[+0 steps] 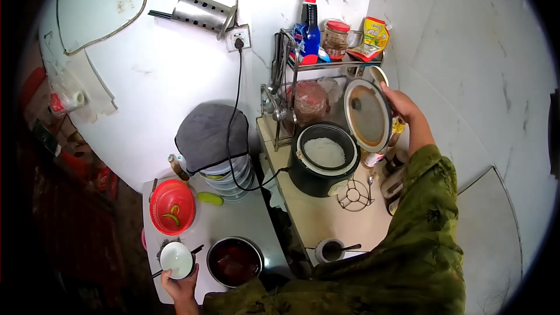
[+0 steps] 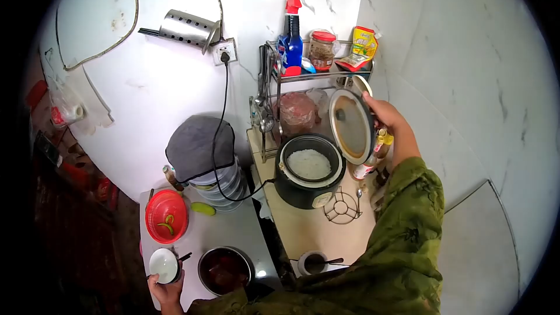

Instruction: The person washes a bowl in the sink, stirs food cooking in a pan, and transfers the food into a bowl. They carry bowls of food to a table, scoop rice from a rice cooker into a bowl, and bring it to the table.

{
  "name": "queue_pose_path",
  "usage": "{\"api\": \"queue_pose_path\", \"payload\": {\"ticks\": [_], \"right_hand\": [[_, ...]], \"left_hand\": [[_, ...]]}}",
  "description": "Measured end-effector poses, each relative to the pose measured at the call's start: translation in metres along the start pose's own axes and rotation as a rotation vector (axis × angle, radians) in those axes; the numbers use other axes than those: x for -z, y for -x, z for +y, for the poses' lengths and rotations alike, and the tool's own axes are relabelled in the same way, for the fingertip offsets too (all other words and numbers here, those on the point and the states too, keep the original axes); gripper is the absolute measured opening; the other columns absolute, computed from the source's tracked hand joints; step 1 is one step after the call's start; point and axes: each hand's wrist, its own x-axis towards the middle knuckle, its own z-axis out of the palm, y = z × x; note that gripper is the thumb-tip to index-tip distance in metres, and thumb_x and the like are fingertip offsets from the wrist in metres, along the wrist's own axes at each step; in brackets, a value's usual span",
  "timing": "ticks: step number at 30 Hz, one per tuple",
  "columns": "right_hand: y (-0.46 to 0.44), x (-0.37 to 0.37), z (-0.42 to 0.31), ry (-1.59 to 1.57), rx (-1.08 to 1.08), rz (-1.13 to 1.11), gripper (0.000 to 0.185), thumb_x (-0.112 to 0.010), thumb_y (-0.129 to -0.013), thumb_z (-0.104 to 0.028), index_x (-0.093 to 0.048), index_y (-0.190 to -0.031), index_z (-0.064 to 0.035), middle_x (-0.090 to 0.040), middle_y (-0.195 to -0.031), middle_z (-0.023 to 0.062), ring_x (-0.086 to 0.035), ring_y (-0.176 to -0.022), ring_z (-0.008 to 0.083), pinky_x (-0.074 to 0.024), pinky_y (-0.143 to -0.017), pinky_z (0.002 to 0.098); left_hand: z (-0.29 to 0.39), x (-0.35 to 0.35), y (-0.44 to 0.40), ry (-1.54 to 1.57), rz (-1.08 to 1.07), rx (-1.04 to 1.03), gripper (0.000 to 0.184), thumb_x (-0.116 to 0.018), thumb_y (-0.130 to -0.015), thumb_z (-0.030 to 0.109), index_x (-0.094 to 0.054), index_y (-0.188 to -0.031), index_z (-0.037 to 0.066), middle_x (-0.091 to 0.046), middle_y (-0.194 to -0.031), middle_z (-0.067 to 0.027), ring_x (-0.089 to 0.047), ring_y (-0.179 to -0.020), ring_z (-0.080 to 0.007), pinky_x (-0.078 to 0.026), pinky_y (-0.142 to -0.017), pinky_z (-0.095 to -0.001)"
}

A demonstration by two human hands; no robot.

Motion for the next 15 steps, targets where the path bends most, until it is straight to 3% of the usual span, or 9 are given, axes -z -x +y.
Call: {"api": "queue_pose_path", "payload": {"ticks": [3, 5, 6, 7, 9, 11, 13, 15], "right_hand": [[0.026, 0.006, 0.009, -0.270, -0.014, 0.100, 0.053, -0.052, -0.091, -0.053, -0.062, -0.109, -0.0036, -0.067, -0.091, 0.0117, -0.063, -0.079, 0.0222, -0.0485, -0.061, 0.0318], [0.009, 0.019, 0.036, 0.475, 0.506, 0.812, 0.035, -0.051, -0.092, -0.030, -0.059, -0.115, -0.0036, -0.066, -0.101, 0.0189, -0.065, -0.087, 0.0322, -0.0519, -0.070, 0.0388], [0.046, 0.004, 0.003, 0.453, 0.512, 0.896, 0.032, -0.051, -0.089, -0.017, -0.057, -0.118, -0.0052, -0.064, -0.105, 0.0227, -0.062, -0.094, 0.0386, -0.0507, -0.079, 0.0441], [0.071, -0.012, -0.015, 0.454, 0.507, 0.897, 0.032, -0.051, -0.089, -0.017, -0.057, -0.118, -0.0052, -0.064, -0.105, 0.0227, -0.062, -0.094, 0.0386, -0.0507, -0.079, 0.0441], [0.106, -0.046, -0.032, 0.560, 0.843, 0.761, 0.035, -0.052, -0.089, -0.015, -0.054, -0.123, -0.0079, -0.066, -0.099, 0.0192, -0.063, -0.090, 0.0387, -0.0511, -0.077, 0.0448], [0.115, -0.092, -0.029, 0.746, 0.861, 0.531, 0.029, -0.052, -0.088, -0.013, -0.058, -0.116, -0.0086, -0.068, -0.090, 0.0166, -0.065, -0.084, 0.0386, -0.0515, -0.072, 0.0461], [0.108, -0.138, -0.030, 0.969, 0.510, 0.277, 0.019, -0.050, -0.088, -0.012, -0.063, -0.102, -0.0084, -0.068, -0.083, 0.0151, -0.066, -0.079, 0.0378, -0.0514, -0.068, 0.0480], [0.082, -0.162, -0.002, 1.009, 0.520, 0.272, 0.017, -0.049, -0.088, -0.012, -0.065, -0.095, -0.0084, -0.068, -0.082, 0.0147, -0.067, -0.078, 0.0355, -0.0514, -0.067, 0.0482]], "left_hand": [[-0.017, -0.016, -0.015, -0.018, 0.069, 0.078, 0.067, -0.061, -0.069, 0.035, -0.050, -0.131, 0.012, -0.056, -0.127, -0.0122, -0.049, -0.119, -0.0418, -0.040, -0.093, -0.0535], [-0.024, -0.026, -0.024, -0.049, 0.027, 0.127, 0.069, -0.061, -0.070, 0.039, -0.048, -0.133, 0.014, -0.055, -0.128, -0.0135, -0.050, -0.118, -0.0430, -0.041, -0.092, -0.0546], [-0.027, -0.034, -0.027, -0.083, 0.021, 0.171, 0.070, -0.061, -0.070, 0.040, -0.047, -0.134, 0.014, -0.054, -0.129, -0.0145, -0.050, -0.118, -0.0434, -0.041, -0.092, -0.0556], [-0.031, -0.043, -0.031, -0.116, 0.017, 0.214, 0.071, -0.060, -0.071, 0.041, -0.046, -0.135, 0.014, -0.054, -0.130, -0.0156, -0.051, -0.118, -0.0437, -0.041, -0.091, -0.0565], [-0.041, -0.060, -0.042, -0.126, -0.022, 0.243, 0.074, -0.059, -0.070, 0.040, -0.044, -0.138, 0.013, -0.052, -0.132, -0.0174, -0.051, -0.119, -0.0443, -0.042, -0.091, -0.0575], [-0.052, -0.079, -0.057, -0.138, -0.133, 0.286, 0.075, -0.059, -0.070, 0.036, -0.042, -0.139, 0.011, -0.051, -0.133, -0.0176, -0.049, -0.121, -0.0442, -0.042, -0.092, -0.0590], [-0.064, -0.113, -0.068, -0.154, -0.250, 0.301, 0.075, -0.058, -0.070, 0.032, -0.041, -0.139, 0.010, -0.051, -0.133, -0.0179, -0.048, -0.122, -0.0445, -0.041, -0.095, -0.0615], [-0.077, -0.151, -0.079, -0.138, -0.324, 0.278, 0.072, -0.057, -0.071, 0.026, -0.041, -0.139, 0.008, -0.050, -0.134, -0.0188, -0.050, -0.121, -0.0430, -0.038, -0.097, -0.0654]]}}
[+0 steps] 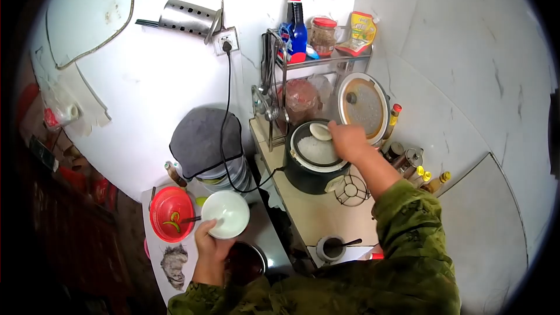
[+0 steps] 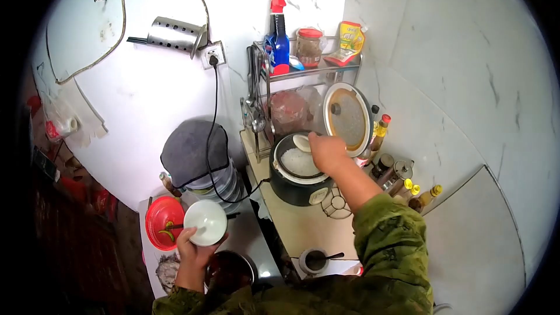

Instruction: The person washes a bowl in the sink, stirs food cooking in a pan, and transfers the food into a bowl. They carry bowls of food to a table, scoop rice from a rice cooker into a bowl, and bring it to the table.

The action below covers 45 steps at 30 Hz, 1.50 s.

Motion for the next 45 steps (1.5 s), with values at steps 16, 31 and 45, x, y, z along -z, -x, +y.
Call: {"api": "queue_pose_path", "payload": {"ticks": [16, 31, 45], "right_hand": [[-0.036, -0.047, -0.004, 0.067, 0.233, -0.346, 0.025, -0.061, -0.072, -0.012, -0.070, -0.095, -0.0111, -0.069, -0.090, 0.0136, -0.066, -0.087, 0.0338, -0.0525, -0.071, 0.0437], [-0.047, -0.086, 0.023, -0.411, 0.137, -0.435, 0.022, -0.056, -0.073, -0.013, -0.071, -0.088, -0.0099, -0.068, -0.087, 0.0161, -0.064, -0.084, 0.0355, -0.0505, -0.075, 0.0417], [-0.019, -0.060, 0.035, -0.614, -0.185, -0.401, 0.019, -0.055, -0.075, -0.018, -0.070, -0.073, -0.0069, -0.067, -0.066, 0.0080, -0.063, -0.062, 0.0255, -0.0491, -0.063, 0.0366]], "left_hand": [[-0.125, -0.121, -0.217, 0.104, 0.322, -0.222, 0.034, -0.050, -0.096, 0.029, -0.049, -0.120, 0.006, -0.062, -0.107, -0.0066, -0.062, -0.093, -0.0160, -0.048, -0.073, -0.0294], [-0.143, -0.121, -0.212, 0.191, 0.389, -0.207, 0.040, -0.051, -0.090, 0.012, -0.046, -0.127, -0.004, -0.060, -0.118, -0.0123, -0.061, -0.105, -0.0230, -0.048, -0.092, -0.0333], [-0.071, -0.116, -0.202, -0.318, 0.137, -0.079, 0.063, -0.052, -0.093, 0.051, -0.043, -0.128, -0.001, -0.058, -0.119, -0.0167, -0.064, -0.100, -0.0269, -0.054, -0.076, -0.0402]]}}
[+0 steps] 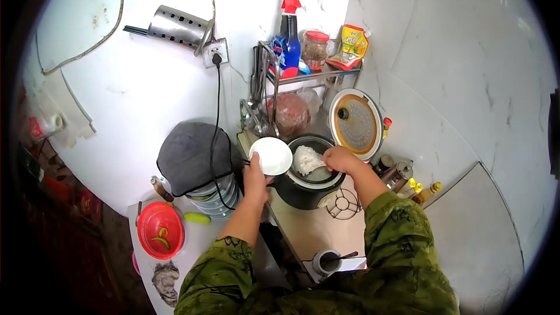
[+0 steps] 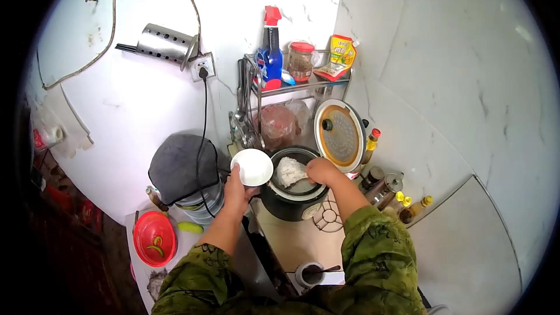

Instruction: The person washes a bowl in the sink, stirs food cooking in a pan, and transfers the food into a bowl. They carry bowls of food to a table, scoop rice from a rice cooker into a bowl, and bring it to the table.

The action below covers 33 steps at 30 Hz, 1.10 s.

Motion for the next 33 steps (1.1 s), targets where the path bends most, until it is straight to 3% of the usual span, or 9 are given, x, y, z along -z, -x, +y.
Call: {"api": "queue_pose_path", "payload": {"ticks": [5, 9, 11, 12, 16, 24, 27, 31, 33], "right_hand": [[0.025, 0.005, 0.001, -0.094, -0.081, 0.209, 0.022, -0.053, -0.076, -0.019, -0.069, -0.071, -0.0048, -0.065, -0.064, 0.0109, -0.062, -0.060, 0.0258, -0.0479, -0.060, 0.0375], [0.048, 0.025, -0.021, -0.194, -0.157, 0.203, 0.021, -0.054, -0.076, -0.018, -0.070, -0.079, -0.0034, -0.065, -0.066, 0.0121, -0.062, -0.061, 0.0258, -0.0483, -0.062, 0.0371], [0.063, 0.025, -0.033, -0.341, -0.042, 0.402, 0.021, -0.056, -0.077, -0.015, -0.069, -0.087, -0.0030, -0.067, -0.074, 0.0137, -0.064, -0.068, 0.0284, -0.0492, -0.067, 0.0380], [0.057, 0.016, -0.023, -0.248, 0.056, 0.456, 0.023, -0.057, -0.079, -0.014, -0.065, -0.097, -0.0032, -0.068, -0.082, 0.0163, -0.065, -0.079, 0.0342, -0.0502, -0.073, 0.0408], [0.089, -0.005, -0.062, 0.082, 0.163, 0.676, 0.029, -0.054, -0.082, -0.012, -0.057, -0.111, -0.0086, -0.066, -0.089, 0.0172, -0.063, -0.085, 0.0385, -0.0499, -0.074, 0.0465], [0.083, -0.025, -0.067, 0.283, 0.392, 0.867, 0.026, -0.052, -0.080, -0.005, -0.055, -0.105, -0.0099, -0.061, -0.080, 0.0123, -0.063, -0.075, 0.0342, -0.0497, -0.061, 0.0455], [0.072, -0.008, -0.053, 0.273, 0.280, 0.844, 0.023, -0.053, -0.080, -0.006, -0.056, -0.102, -0.0094, -0.063, -0.078, 0.0129, -0.064, -0.076, 0.0342, -0.0498, -0.061, 0.0460], [0.050, -0.003, -0.025, 0.466, 0.188, 0.484, 0.023, -0.054, -0.079, -0.007, -0.063, -0.099, -0.0110, -0.067, -0.085, 0.0149, -0.066, -0.082, 0.0349, -0.0512, -0.067, 0.0465], [0.034, -0.009, -0.022, 0.473, 0.183, 0.466, 0.023, -0.055, -0.078, -0.007, -0.067, -0.096, -0.0120, -0.068, -0.088, 0.0145, -0.067, -0.083, 0.0332, -0.0520, -0.069, 0.0450]], "left_hand": [[0.013, -0.001, -0.012, -0.372, -0.139, -0.019, 0.072, -0.054, -0.090, 0.057, -0.044, -0.127, -0.004, -0.057, -0.118, -0.0200, -0.065, -0.094, -0.0293, -0.056, -0.066, -0.0398], [0.024, -0.022, -0.010, -0.638, -0.215, -0.009, 0.085, -0.053, -0.086, 0.064, -0.043, -0.130, -0.008, -0.057, -0.119, -0.0230, -0.064, -0.096, -0.0319, -0.057, -0.064, -0.0398], [0.030, -0.037, -0.007, -0.646, -0.186, 0.078, 0.085, -0.052, -0.085, 0.067, -0.046, -0.128, -0.007, -0.059, -0.116, -0.0220, -0.063, -0.098, -0.0328, -0.057, -0.068, -0.0425], [0.029, -0.042, -0.007, -0.641, -0.179, 0.069, 0.085, -0.052, -0.085, 0.067, -0.046, -0.128, -0.007, -0.059, -0.116, -0.0220, -0.063, -0.098, -0.0328, -0.057, -0.068, -0.0425], [0.035, -0.054, 0.002, -0.573, -0.299, 0.211, 0.082, -0.041, -0.086, 0.073, -0.052, -0.125, 0.002, -0.062, -0.114, -0.0140, -0.065, -0.091, -0.0282, -0.058, -0.069, -0.0431], [0.032, -0.045, 0.013, -0.456, -0.323, 0.297, 0.074, -0.035, -0.089, 0.073, -0.051, -0.128, 0.012, -0.064, -0.113, -0.0095, -0.066, -0.092, -0.0256, -0.056, -0.078, -0.0435], [0.018, -0.026, 0.005, -0.414, -0.320, 0.319, 0.073, -0.036, -0.090, 0.072, -0.051, -0.129, 0.012, -0.064, -0.116, -0.0097, -0.066, -0.097, -0.0268, -0.056, -0.080, -0.0460], [0.029, -0.006, 0.023, -0.189, -0.228, 0.230, 0.069, -0.035, -0.093, 0.067, -0.051, -0.130, 0.010, -0.063, -0.119, -0.0110, -0.065, -0.100, -0.0287, -0.055, -0.082, -0.0468], [0.023, 0.012, 0.018, -0.139, -0.248, 0.175, 0.071, -0.034, -0.093, 0.067, -0.049, -0.131, 0.009, -0.063, -0.120, -0.0116, -0.066, -0.101, -0.0276, -0.056, -0.080, -0.0441]]}}
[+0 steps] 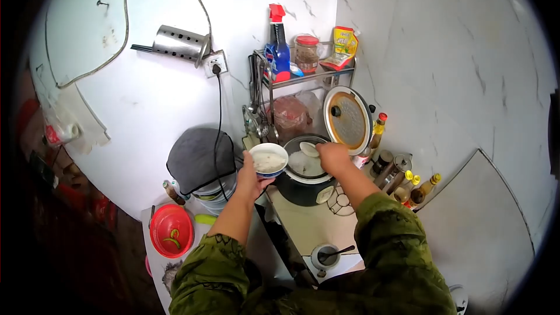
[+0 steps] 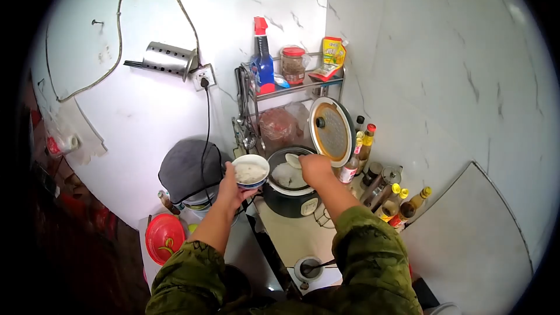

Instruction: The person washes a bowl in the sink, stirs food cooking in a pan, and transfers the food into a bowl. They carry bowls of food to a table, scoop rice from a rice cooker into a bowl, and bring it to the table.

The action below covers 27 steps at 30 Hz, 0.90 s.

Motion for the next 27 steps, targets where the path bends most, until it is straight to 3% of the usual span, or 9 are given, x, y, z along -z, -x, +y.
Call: {"api": "queue_pose_path", "payload": {"ticks": [8, 10, 14, 16, 20, 22, 24, 26, 27], "right_hand": [[-0.026, -0.026, -0.020, 0.153, 0.106, -0.280, 0.016, -0.063, -0.071, -0.014, -0.074, -0.082, -0.0123, -0.070, -0.089, 0.0146, -0.068, -0.082, 0.0304, -0.0538, -0.070, 0.0396], [-0.027, -0.019, -0.015, -0.112, 0.106, -0.376, 0.018, -0.060, -0.071, -0.011, -0.074, -0.081, -0.0112, -0.070, -0.085, 0.0143, -0.068, -0.081, 0.0299, -0.0533, -0.067, 0.0398], [-0.033, -0.025, 0.001, -0.205, 0.042, -0.471, 0.019, -0.059, -0.070, -0.010, -0.074, -0.081, -0.0090, -0.070, -0.078, 0.0122, -0.067, -0.071, 0.0262, -0.0510, -0.061, 0.0388], [-0.030, -0.018, 0.013, -0.543, -0.149, -0.564, 0.019, -0.059, -0.070, -0.011, -0.074, -0.081, -0.0076, -0.067, -0.068, 0.0089, -0.063, -0.059, 0.0216, -0.0478, -0.056, 0.0365], [-0.007, -0.003, 0.030, -0.743, -0.361, -0.440, 0.017, -0.059, -0.073, -0.013, -0.073, -0.082, -0.0071, -0.065, -0.062, 0.0050, -0.059, -0.052, 0.0168, -0.0456, -0.051, 0.0333], [0.003, 0.005, 0.030, -0.669, -0.377, -0.441, 0.020, -0.060, -0.076, -0.014, -0.073, -0.089, -0.0062, -0.067, -0.066, 0.0045, -0.060, -0.056, 0.0150, -0.0467, -0.055, 0.0306], [0.016, 0.016, 0.029, -0.813, -0.376, -0.245, 0.025, -0.061, -0.081, -0.014, -0.071, -0.102, -0.0039, -0.067, -0.072, 0.0031, -0.058, -0.058, 0.0097, -0.0452, -0.054, 0.0248], [0.023, 0.021, 0.022, -0.892, -0.404, -0.231, 0.029, -0.062, -0.081, -0.013, -0.068, -0.107, -0.0027, -0.068, -0.076, 0.0045, -0.059, -0.061, 0.0097, -0.0461, -0.057, 0.0242], [0.029, 0.025, 0.010, -0.889, -0.307, -0.093, 0.030, -0.061, -0.080, -0.014, -0.067, -0.107, -0.0044, -0.069, -0.082, 0.0073, -0.063, -0.071, 0.0175, -0.0481, -0.065, 0.0295]], "left_hand": [[-0.024, 0.005, 0.005, 0.079, 0.036, 0.045, 0.072, -0.032, -0.093, 0.067, -0.047, -0.133, 0.009, -0.060, -0.124, -0.0134, -0.064, -0.104, -0.0305, -0.058, -0.077, -0.0424], [-0.025, 0.002, 0.005, 0.080, 0.029, 0.030, 0.073, -0.033, -0.093, 0.068, -0.046, -0.133, 0.008, -0.060, -0.124, -0.0134, -0.064, -0.106, -0.0296, -0.058, -0.078, -0.0429], [-0.019, -0.004, 0.007, 0.024, 0.027, 0.018, 0.073, -0.033, -0.093, 0.067, -0.046, -0.134, 0.009, -0.060, -0.124, -0.0131, -0.063, -0.107, -0.0279, -0.057, -0.079, -0.0433], [-0.017, -0.005, 0.006, 0.012, 0.014, 0.024, 0.072, -0.033, -0.093, 0.067, -0.046, -0.134, 0.009, -0.060, -0.124, -0.0121, -0.064, -0.107, -0.0266, -0.057, -0.080, -0.0428], [-0.017, -0.001, 0.004, -0.004, -0.022, 0.035, 0.071, -0.034, -0.094, 0.066, -0.047, -0.134, 0.009, -0.060, -0.125, -0.0111, -0.064, -0.107, -0.0261, -0.057, -0.080, -0.0419], [-0.015, -0.002, 0.002, -0.083, -0.008, 0.038, 0.069, -0.035, -0.094, 0.065, -0.048, -0.133, 0.008, -0.061, -0.124, -0.0106, -0.064, -0.106, -0.0255, -0.057, -0.081, -0.0414], [-0.013, -0.006, 0.003, -0.103, -0.008, 0.020, 0.067, -0.037, -0.094, 0.063, -0.049, -0.130, 0.007, -0.062, -0.121, -0.0112, -0.065, -0.103, -0.0247, -0.057, -0.078, -0.0408], [-0.011, -0.013, 0.004, -0.124, -0.012, 0.002, 0.065, -0.039, -0.095, 0.062, -0.051, -0.126, 0.006, -0.062, -0.118, -0.0119, -0.066, -0.101, -0.0240, -0.058, -0.075, -0.0402], [-0.012, -0.015, 0.003, -0.144, 0.018, -0.006, 0.066, -0.040, -0.094, 0.062, -0.051, -0.125, 0.006, -0.062, -0.117, -0.0125, -0.066, -0.100, -0.0240, -0.058, -0.074, -0.0400]]}}
